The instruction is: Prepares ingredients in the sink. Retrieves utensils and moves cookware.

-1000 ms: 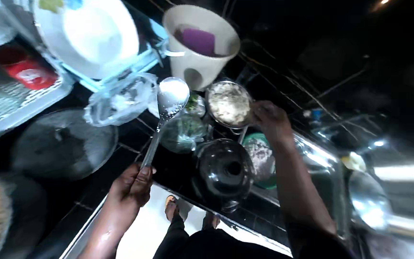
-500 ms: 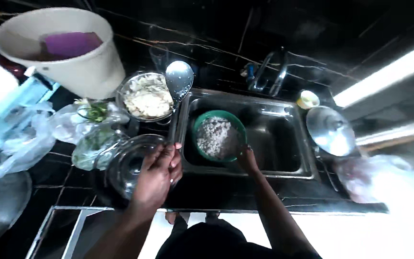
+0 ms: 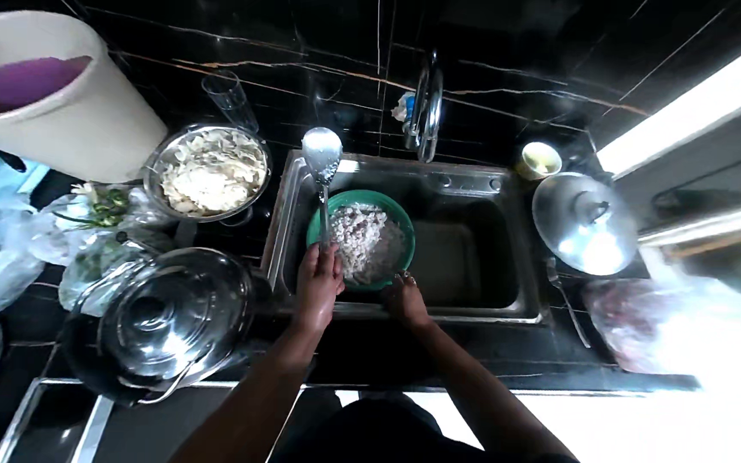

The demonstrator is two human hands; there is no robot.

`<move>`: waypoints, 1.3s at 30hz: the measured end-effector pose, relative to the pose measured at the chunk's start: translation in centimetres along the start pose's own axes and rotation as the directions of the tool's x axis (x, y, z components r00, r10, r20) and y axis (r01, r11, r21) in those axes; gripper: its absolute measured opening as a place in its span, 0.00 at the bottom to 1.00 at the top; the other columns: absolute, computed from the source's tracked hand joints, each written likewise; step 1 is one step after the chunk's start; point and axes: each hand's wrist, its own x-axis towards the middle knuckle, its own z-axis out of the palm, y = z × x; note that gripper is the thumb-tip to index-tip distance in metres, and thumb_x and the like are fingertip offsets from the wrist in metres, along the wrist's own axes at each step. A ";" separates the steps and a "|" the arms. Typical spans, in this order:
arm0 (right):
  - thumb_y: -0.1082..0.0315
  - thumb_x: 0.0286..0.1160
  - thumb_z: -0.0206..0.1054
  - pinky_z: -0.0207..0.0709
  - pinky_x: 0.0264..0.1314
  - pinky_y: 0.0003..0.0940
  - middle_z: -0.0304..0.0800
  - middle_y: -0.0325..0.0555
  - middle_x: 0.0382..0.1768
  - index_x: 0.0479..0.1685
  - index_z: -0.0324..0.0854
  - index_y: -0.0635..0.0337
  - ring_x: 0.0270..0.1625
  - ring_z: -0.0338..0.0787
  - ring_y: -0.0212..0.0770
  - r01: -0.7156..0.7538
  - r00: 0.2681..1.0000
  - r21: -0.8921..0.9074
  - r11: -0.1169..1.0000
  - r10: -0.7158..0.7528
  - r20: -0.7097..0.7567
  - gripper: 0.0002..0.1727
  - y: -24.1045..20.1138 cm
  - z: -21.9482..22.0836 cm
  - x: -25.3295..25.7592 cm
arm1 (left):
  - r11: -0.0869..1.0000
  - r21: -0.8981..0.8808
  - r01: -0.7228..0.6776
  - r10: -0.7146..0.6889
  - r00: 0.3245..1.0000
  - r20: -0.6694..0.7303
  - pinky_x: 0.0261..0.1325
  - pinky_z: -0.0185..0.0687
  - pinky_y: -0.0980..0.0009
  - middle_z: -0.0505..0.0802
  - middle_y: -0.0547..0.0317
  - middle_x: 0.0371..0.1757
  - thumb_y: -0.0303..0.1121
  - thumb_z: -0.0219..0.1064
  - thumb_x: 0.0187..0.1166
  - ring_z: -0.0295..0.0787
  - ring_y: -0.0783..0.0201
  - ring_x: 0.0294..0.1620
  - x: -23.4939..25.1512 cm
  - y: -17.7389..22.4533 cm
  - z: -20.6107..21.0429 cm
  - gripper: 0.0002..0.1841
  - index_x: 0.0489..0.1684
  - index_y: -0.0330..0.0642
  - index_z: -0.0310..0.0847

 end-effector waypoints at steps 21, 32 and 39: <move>0.66 0.88 0.55 0.79 0.56 0.67 0.85 0.64 0.66 0.93 0.58 0.31 0.60 0.89 0.69 -0.082 0.979 -0.436 0.896 0.154 0.132 0.34 -5.8 -2.2 6.3 | 0.769 0.638 0.037 -0.251 0.936 0.248 0.29 0.73 0.71 0.77 0.61 0.26 0.36 0.47 0.95 0.71 0.69 0.22 -5.2 -1.0 -7.9 0.18 0.59 0.33 0.80; 0.57 0.94 0.52 0.76 0.73 0.57 0.79 0.65 0.74 0.84 0.69 0.62 0.71 0.83 0.59 -0.106 0.982 0.389 0.915 0.157 -0.102 0.26 -4.9 -1.8 6.7 | 0.219 0.972 -0.089 -0.248 0.958 0.144 0.69 0.82 0.45 0.81 0.33 0.75 0.32 0.46 0.94 0.86 0.37 0.68 -4.3 -2.1 -5.6 0.27 0.93 0.41 0.56; 0.55 0.93 0.55 0.78 0.70 0.57 0.83 0.60 0.72 0.78 0.76 0.60 0.69 0.85 0.57 0.008 0.967 0.419 0.908 0.099 -0.234 0.24 -4.5 -4.4 6.2 | 0.042 0.951 -0.305 0.377 0.887 0.268 0.47 0.89 0.45 0.91 0.30 0.54 0.31 0.63 0.85 0.92 0.31 0.55 -4.8 -6.2 -6.2 0.18 0.69 0.31 0.83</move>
